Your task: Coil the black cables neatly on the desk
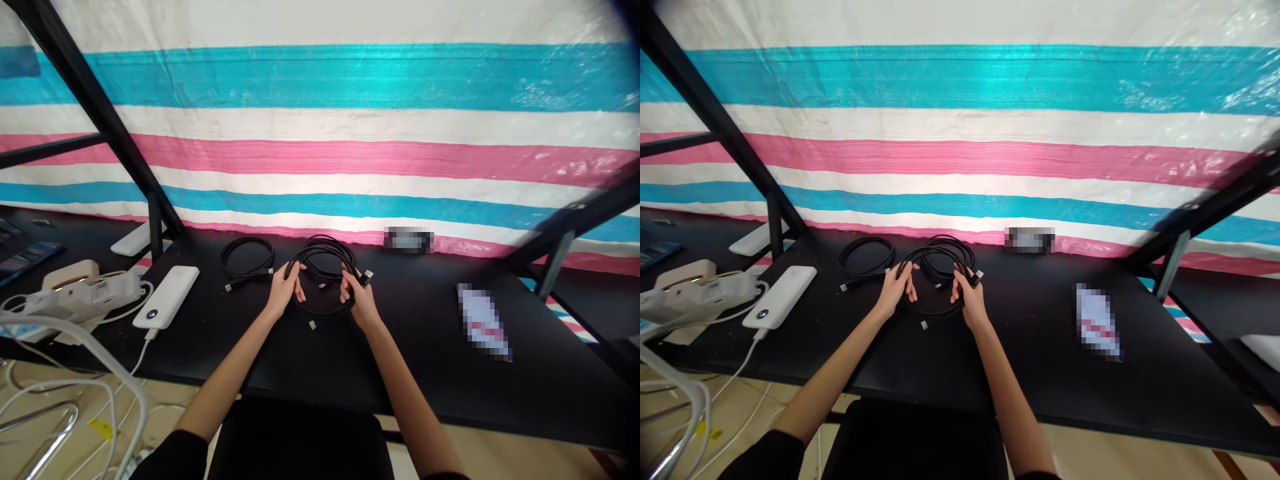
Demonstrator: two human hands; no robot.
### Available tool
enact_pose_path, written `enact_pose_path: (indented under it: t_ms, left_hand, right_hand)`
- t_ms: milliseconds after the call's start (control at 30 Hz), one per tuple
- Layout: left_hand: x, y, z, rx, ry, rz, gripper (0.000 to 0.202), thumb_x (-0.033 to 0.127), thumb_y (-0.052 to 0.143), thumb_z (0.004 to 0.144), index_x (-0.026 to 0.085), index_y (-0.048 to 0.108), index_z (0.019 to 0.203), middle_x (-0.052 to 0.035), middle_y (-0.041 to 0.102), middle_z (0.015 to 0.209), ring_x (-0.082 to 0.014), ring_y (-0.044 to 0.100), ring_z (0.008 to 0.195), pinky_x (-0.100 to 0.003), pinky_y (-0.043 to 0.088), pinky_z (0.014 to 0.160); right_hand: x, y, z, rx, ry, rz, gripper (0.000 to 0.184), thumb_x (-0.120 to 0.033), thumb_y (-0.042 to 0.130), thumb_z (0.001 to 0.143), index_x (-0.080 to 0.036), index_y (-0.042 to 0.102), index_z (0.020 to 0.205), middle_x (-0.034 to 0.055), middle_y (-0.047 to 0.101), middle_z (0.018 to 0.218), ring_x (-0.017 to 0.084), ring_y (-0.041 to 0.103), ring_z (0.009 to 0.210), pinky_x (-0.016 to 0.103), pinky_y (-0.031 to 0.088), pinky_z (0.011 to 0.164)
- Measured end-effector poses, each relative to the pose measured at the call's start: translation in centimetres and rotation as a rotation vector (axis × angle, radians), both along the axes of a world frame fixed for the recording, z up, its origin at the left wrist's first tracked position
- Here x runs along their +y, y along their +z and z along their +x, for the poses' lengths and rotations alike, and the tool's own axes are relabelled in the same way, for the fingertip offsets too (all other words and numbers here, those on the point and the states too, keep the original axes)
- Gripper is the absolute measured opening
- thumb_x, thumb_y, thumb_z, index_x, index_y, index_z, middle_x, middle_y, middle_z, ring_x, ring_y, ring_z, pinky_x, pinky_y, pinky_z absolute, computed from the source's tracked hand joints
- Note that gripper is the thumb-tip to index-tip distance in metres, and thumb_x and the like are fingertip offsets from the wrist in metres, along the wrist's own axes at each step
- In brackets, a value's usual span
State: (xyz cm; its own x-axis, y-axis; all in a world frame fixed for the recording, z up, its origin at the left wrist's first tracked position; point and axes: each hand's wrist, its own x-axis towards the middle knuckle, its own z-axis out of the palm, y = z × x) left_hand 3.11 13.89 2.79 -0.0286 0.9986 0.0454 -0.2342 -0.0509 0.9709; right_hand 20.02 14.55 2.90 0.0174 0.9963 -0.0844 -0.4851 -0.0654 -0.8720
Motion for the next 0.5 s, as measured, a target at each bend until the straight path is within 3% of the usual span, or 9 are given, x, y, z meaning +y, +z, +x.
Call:
enact_pose_path:
  t_ms: [167, 233, 333, 500]
  left_hand:
    - [-0.8, 0.6, 1.1, -0.25, -0.146, -0.111, 0.045, 0.058, 0.054, 0.078, 0.018, 0.045, 0.059, 0.01, 0.023, 0.027, -0.0089, 0.038, 0.023, -0.018, 0.025, 0.031]
    - [-1.1, 0.6, 1.5, -0.364, -0.205, -0.163, 0.05, 0.064, 0.049, 0.078, 0.018, 0.044, 0.059, 0.0097, 0.022, 0.027, -0.0076, 0.034, 0.023, -0.018, 0.02, 0.031]
    - [-1.1, 0.9, 1.6, -0.486, -0.183, -0.191, 0.057, 0.072, 0.038, 0.078, 0.018, 0.049, 0.066, 0.0097, 0.022, 0.028, -0.0062, 0.03, 0.023, -0.018, 0.018, 0.032]
    - [-0.9, 1.4, 1.0, -0.549, -0.132, -0.226, 0.049, 0.064, 0.042, 0.083, 0.017, 0.05, 0.072, 0.0102, 0.023, 0.032, -0.0051, 0.027, 0.025, -0.017, 0.017, 0.032]
  right_hand:
    - [0.0, 0.5, 0.8, 0.191, 0.112, -0.098, 0.029, -0.027, 0.072, 0.067, -0.017, 0.066, 0.093, -0.0123, 0.034, 0.046, 0.0, 0.019, 0.03, 0.012, 0.022, 0.026]
    - [0.0, 0.6, 1.1, 0.277, 0.186, -0.124, 0.024, -0.028, 0.07, 0.069, -0.017, 0.067, 0.091, -0.0131, 0.026, 0.041, 0.0, 0.013, 0.03, 0.012, 0.017, 0.025]
    - [0.0, 0.7, 1.3, 0.312, 0.227, -0.13, 0.022, -0.031, 0.068, 0.072, -0.017, 0.068, 0.09, -0.0132, 0.021, 0.038, 0.002, 0.01, 0.029, 0.012, 0.014, 0.024]
    - [0.0, 0.7, 0.5, 0.262, 0.206, -0.134, 0.024, -0.032, 0.072, 0.07, -0.017, 0.068, 0.088, -0.0133, 0.025, 0.037, 0.001, 0.012, 0.029, 0.013, 0.016, 0.026]
